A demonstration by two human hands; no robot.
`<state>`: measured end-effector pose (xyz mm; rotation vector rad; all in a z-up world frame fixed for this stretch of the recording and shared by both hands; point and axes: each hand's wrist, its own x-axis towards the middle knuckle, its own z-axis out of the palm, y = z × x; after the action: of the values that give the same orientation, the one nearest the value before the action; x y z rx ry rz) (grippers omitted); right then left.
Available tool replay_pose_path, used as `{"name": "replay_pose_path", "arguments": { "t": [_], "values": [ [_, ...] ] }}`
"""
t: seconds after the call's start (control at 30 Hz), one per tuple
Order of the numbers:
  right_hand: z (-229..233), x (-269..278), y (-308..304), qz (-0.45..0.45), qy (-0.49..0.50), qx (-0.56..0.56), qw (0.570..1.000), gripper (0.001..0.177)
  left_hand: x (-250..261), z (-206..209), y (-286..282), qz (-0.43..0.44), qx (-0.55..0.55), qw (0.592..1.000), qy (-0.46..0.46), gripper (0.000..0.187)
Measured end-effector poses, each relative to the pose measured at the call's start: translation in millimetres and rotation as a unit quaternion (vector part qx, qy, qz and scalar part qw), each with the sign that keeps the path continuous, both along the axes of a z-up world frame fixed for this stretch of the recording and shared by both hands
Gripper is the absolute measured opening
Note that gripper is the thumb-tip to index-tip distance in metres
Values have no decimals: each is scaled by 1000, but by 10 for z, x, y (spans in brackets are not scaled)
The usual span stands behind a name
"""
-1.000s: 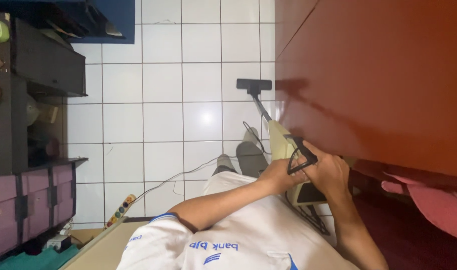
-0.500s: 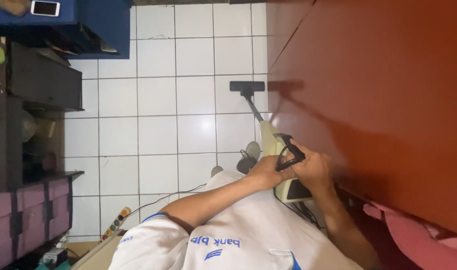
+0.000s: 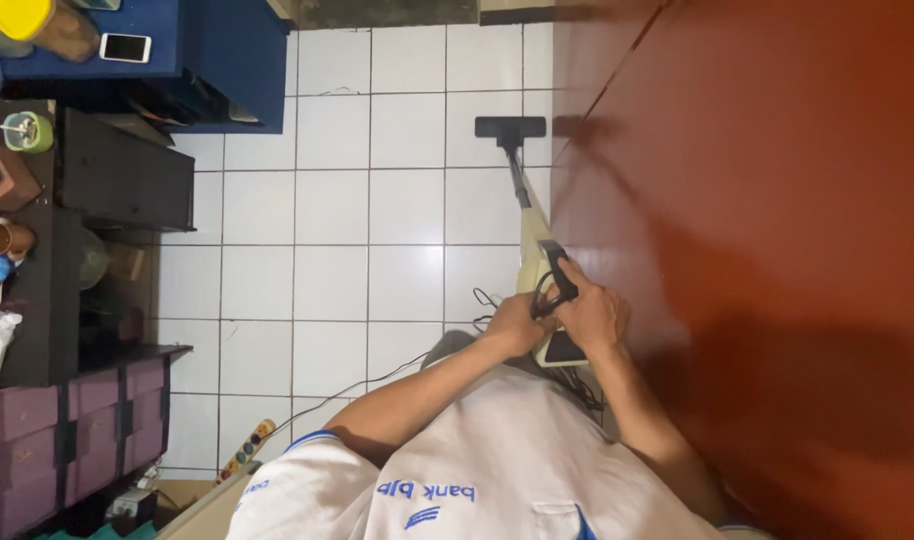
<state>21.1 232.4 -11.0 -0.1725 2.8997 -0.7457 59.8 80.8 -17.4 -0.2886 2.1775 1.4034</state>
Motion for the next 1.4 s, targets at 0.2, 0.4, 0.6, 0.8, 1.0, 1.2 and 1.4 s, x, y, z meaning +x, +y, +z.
{"name": "replay_pose_path", "arguments": {
  "t": [0.2, 0.4, 0.6, 0.8, 1.0, 1.2, 1.4],
  "values": [
    [-195, -439, -84, -38, -4, -25, 999, 51, -447, -257, -1, -3, -20, 999, 29, 38],
    [-295, -1069, -286, -29, 9, 0, 1000, 54, -1063, -329, -175, 25, -23, 999, 32, 37],
    [-325, -1803, -652, -27, 4, -11, 1000, 51, -1781, -337, -554, 40, -4, 998, 48, 34],
    [-358, -2500, -981, -5, -18, 27, 999, 52, -2443, -442, -877, 34, 12, 998, 43, 29],
    [-309, -2945, -1247, -21, -67, 59, 996, 58, -2857, -601, -1063, 54, 45, 995, 74, 37],
    [-253, -3011, -1320, -29, -73, 37, 996, 62, -2936, -645, -1112, 44, 18, 996, 72, 37],
    [-213, -2558, -1342, -15, -64, 3, 998, 61, -2519, -287, -1264, 9, -15, 999, 33, 31]
  ]
}}
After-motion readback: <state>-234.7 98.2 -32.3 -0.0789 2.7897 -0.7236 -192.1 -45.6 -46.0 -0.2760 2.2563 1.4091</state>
